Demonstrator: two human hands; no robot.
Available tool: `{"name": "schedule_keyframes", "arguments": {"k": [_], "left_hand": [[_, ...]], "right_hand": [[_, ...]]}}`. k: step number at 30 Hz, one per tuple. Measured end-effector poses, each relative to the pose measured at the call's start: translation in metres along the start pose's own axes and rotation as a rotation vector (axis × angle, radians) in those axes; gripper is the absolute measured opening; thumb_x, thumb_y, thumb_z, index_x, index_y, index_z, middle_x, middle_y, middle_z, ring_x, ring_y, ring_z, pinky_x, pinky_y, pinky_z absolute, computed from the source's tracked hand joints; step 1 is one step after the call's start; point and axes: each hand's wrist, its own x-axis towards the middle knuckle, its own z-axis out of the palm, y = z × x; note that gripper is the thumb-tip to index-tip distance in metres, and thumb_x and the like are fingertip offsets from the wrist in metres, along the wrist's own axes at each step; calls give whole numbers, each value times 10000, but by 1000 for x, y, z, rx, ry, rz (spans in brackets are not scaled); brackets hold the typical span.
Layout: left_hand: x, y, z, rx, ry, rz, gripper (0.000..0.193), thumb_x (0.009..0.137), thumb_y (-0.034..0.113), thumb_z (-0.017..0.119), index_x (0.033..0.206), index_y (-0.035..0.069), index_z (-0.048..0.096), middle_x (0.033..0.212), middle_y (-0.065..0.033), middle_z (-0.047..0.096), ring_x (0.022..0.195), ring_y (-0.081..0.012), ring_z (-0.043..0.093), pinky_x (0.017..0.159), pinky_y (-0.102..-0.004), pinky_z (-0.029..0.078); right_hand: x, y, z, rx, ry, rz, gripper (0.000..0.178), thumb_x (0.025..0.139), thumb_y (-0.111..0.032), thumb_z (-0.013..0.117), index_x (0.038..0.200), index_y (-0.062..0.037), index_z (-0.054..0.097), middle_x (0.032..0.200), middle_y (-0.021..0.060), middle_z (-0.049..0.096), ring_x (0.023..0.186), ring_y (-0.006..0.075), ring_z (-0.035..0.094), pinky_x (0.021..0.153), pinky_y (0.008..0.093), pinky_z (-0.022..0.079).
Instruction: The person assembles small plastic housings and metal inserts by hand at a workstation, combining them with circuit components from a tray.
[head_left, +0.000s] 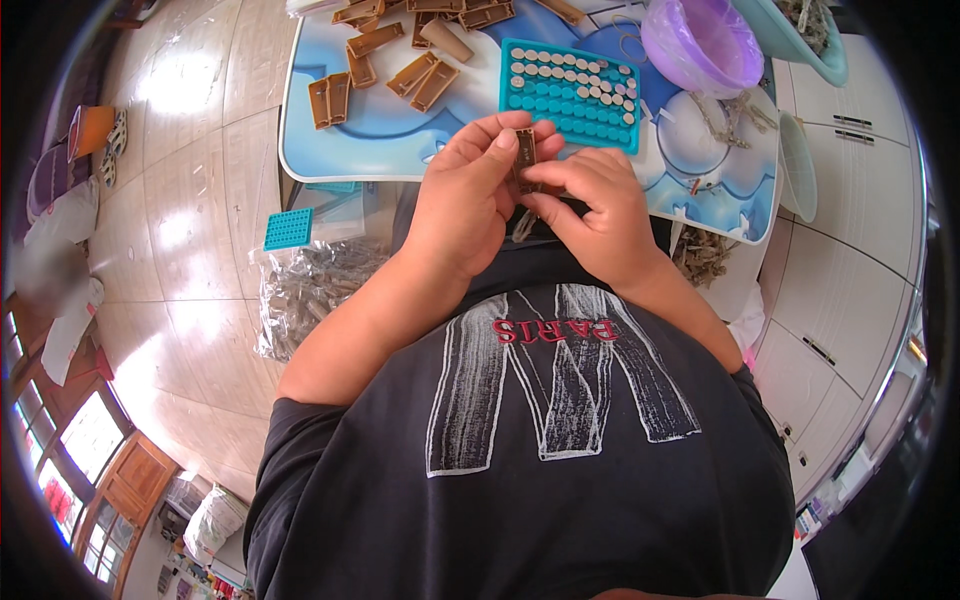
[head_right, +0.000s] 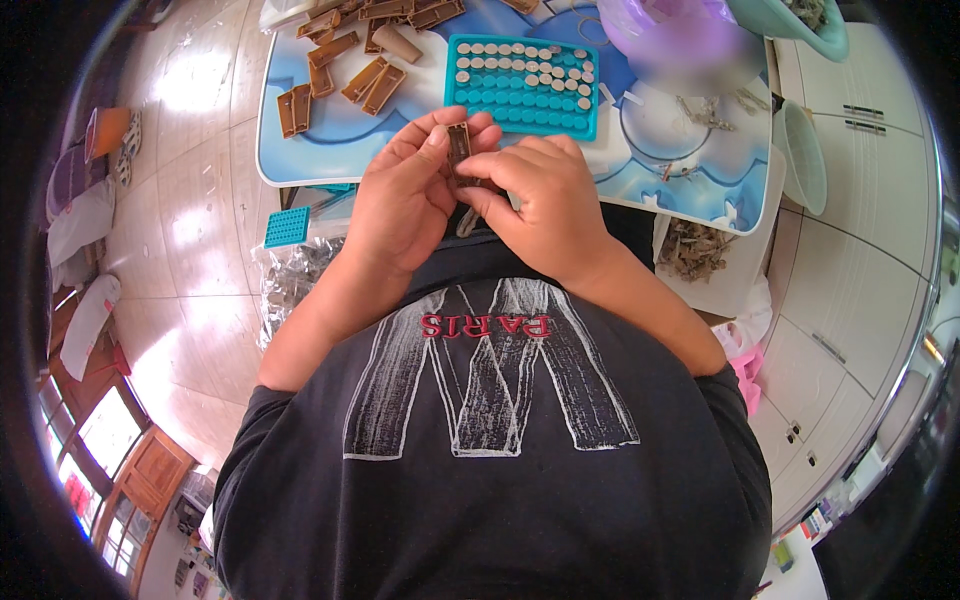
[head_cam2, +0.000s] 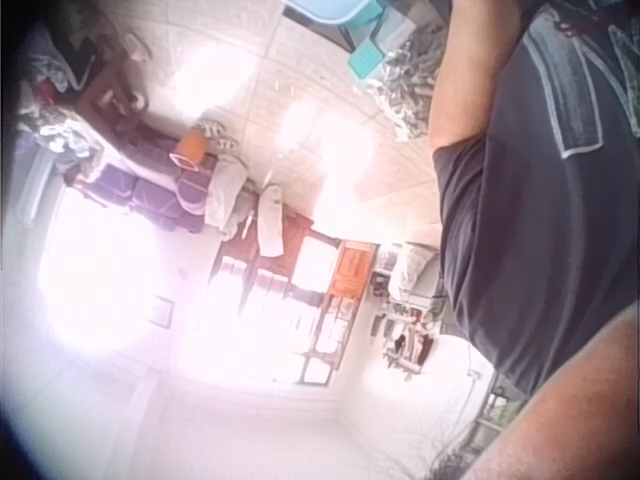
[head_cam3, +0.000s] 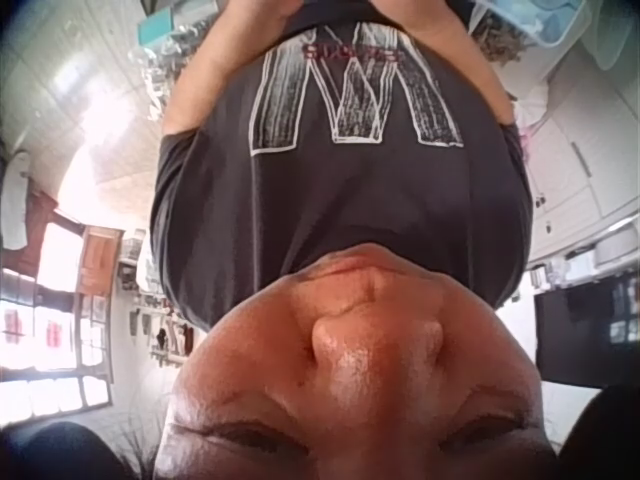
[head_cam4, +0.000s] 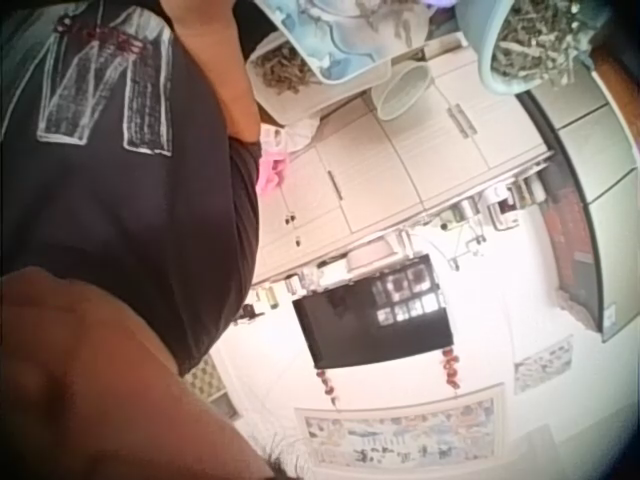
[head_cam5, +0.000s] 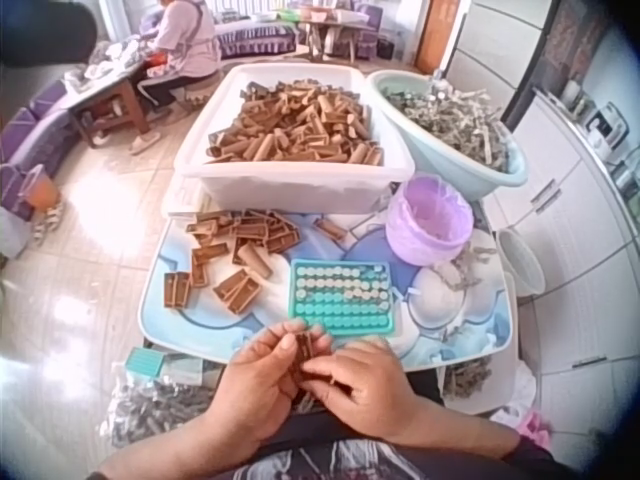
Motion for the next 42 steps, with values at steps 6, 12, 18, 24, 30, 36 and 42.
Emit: {"name": "schedule_keyframes", "arguments": {"k": [6,12,18,24,30,36,42], "left_hand": [[2,1,-4,32,-26,-15,208,965,116,466,1134,-5,482,1070,-140,603,971,-217,612,841,-318,510],[-2,-3,-3,104,-43,-45,221,955,116,497,1115,-35,476,1013,-118,615,865,-168,633,775,-280,535],[-2,0,-8,176,-118,-179,254,956,132,494,1141,-42,509,1064,-113,597,959,-184,616,891,-327,511],[-1,6,-7,199,-113,-225,324,939,141,527,1208,-40,505,1083,-125,617,968,-184,626,893,-323,515],[-1,15,0,240,-5,-230,321,927,137,550,1197,-33,518,1101,-152,620,946,-198,641,844,-312,541],[3,14,-2,143,11,-211,272,930,125,550,1142,-44,540,1023,-118,637,911,-184,635,842,-301,532],[7,11,-5,110,12,-191,273,926,130,559,1143,-35,543,1016,-113,638,900,-175,635,838,-297,528]], "right_hand": [[4,0,-2,-66,60,-73,170,736,-126,715,894,-89,664,702,7,603,672,198,551,669,328,373],[8,5,-5,-50,173,15,126,745,-122,707,857,-81,665,694,18,600,658,203,543,623,336,379],[10,10,-9,-109,125,6,73,743,-103,695,789,-72,647,657,24,565,645,227,531,627,344,380],[14,16,-15,-141,84,-12,58,738,-100,692,756,-77,642,672,26,581,657,227,542,636,345,380],[33,60,-20,-376,301,-93,85,723,-145,711,799,-118,685,734,-8,587,704,200,544,659,333,381],[39,69,-15,-505,251,-132,117,678,-144,734,789,-137,697,762,-32,562,736,184,540,664,336,385],[35,48,-14,-366,298,-173,145,635,-109,756,730,-105,646,756,0,562,741,217,538,676,337,392]]}}
